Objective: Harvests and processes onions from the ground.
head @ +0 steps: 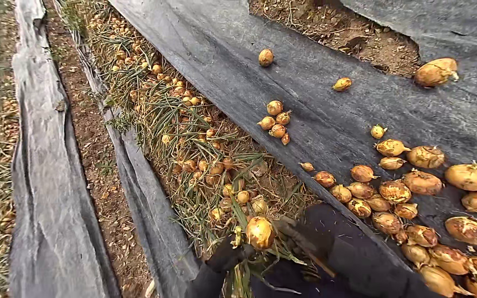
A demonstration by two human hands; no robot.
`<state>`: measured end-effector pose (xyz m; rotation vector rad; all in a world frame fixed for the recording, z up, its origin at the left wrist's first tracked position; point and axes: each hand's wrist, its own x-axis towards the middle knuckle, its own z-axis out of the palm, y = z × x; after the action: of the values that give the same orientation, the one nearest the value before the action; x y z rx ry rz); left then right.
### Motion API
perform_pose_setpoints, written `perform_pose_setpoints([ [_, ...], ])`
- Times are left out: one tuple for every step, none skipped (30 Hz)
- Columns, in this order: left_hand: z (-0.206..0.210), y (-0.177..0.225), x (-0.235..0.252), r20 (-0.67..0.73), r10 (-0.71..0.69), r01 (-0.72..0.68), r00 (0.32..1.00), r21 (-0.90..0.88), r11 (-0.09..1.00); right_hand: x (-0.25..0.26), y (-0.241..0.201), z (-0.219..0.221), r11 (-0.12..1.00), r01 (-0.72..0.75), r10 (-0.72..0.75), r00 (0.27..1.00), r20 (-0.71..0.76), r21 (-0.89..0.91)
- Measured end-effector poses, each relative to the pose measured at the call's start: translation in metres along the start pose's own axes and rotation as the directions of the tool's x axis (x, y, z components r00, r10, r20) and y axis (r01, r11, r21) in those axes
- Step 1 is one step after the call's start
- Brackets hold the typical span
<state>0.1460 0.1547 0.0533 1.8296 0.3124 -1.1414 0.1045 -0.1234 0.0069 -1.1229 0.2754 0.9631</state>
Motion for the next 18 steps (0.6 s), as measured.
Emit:
perform_pose_setpoints([
  [0.015,-0.008,-0.017,0.054,0.000,-0.001,0.999,0.020,1.000,0.004,0.026,0.004,0.991,0.085,-0.093,0.993,0.077,0.100],
  [0.032,-0.020,-0.029,0.080,0.046,-0.048,0.996,0.021,0.999,0.001,0.042,0.010,0.983,0.138,-0.148,0.986,0.076,0.117],
  [0.050,-0.032,-0.038,0.077,0.101,-0.099,0.992,-0.024,0.995,-0.010,0.050,0.015,0.984,0.168,-0.170,0.985,0.028,0.066],
  [0.068,-0.041,-0.045,0.040,0.158,-0.156,0.987,-0.050,0.987,-0.023,0.057,0.017,0.983,0.186,-0.186,0.981,-0.050,0.000],
  [0.084,-0.046,-0.051,-0.024,0.211,-0.211,0.977,0.003,0.977,-0.035,0.062,0.017,0.976,0.197,-0.209,0.968,-0.141,-0.090],
  [0.098,-0.046,-0.056,-0.093,0.275,-0.261,0.957,0.140,0.955,-0.047,0.068,0.014,0.958,0.203,-0.249,0.940,-0.232,-0.203],
  [0.107,-0.046,-0.058,-0.148,0.364,-0.300,0.919,0.336,0.893,-0.058,0.075,0.009,0.924,0.191,-0.296,0.906,-0.303,-0.332],
  [0.114,-0.047,-0.058,-0.188,0.435,-0.295,0.881,0.502,0.813,-0.069,0.083,0.005,0.887,0.161,-0.335,0.870,-0.361,-0.434],
  [0.118,-0.049,-0.055,-0.242,0.503,-0.275,0.830,0.607,0.746,-0.081,0.091,0.001,0.858,0.117,-0.361,0.830,-0.425,-0.500],
  [0.119,-0.050,-0.050,-0.300,0.557,-0.254,0.775,0.659,0.708,-0.095,0.095,-0.001,0.844,0.069,-0.365,0.801,-0.475,-0.533],
  [0.120,-0.049,-0.047,-0.338,0.589,-0.250,0.734,0.672,0.697,-0.116,0.089,0.001,0.847,-0.015,-0.294,0.820,-0.491,-0.531],
  [0.121,-0.044,-0.045,-0.343,0.631,-0.279,0.696,0.680,0.678,-0.141,0.074,0.004,0.853,-0.114,-0.148,0.882,-0.447,-0.509],
  [0.126,-0.035,-0.045,-0.298,0.668,-0.323,0.682,0.697,0.640,-0.154,0.068,0.004,0.856,-0.162,-0.040,0.926,-0.376,-0.491],
  [0.136,-0.023,-0.049,-0.210,0.669,-0.343,0.713,0.728,0.594,-0.155,0.078,-0.002,0.862,-0.136,-0.006,0.960,-0.279,-0.489],
  [0.152,-0.006,-0.059,-0.113,0.597,-0.307,0.794,0.773,0.555,-0.142,0.101,-0.012,0.880,-0.051,-0.052,0.978,-0.202,-0.473],
  [0.172,0.013,-0.069,-0.033,0.459,-0.235,0.888,0.824,0.515,-0.128,0.116,-0.018,0.929,0.025,-0.083,0.986,-0.142,-0.370],
  [0.190,0.031,-0.075,0.027,0.304,-0.178,0.952,0.857,0.483,-0.111,0.128,-0.021,0.970,0.071,-0.105,0.985,-0.140,-0.233],
  [0.203,0.039,-0.074,0.060,0.209,-0.156,0.976,0.864,0.479,-0.100,0.131,-0.018,0.991,0.069,-0.094,0.968,-0.233,-0.112],
])
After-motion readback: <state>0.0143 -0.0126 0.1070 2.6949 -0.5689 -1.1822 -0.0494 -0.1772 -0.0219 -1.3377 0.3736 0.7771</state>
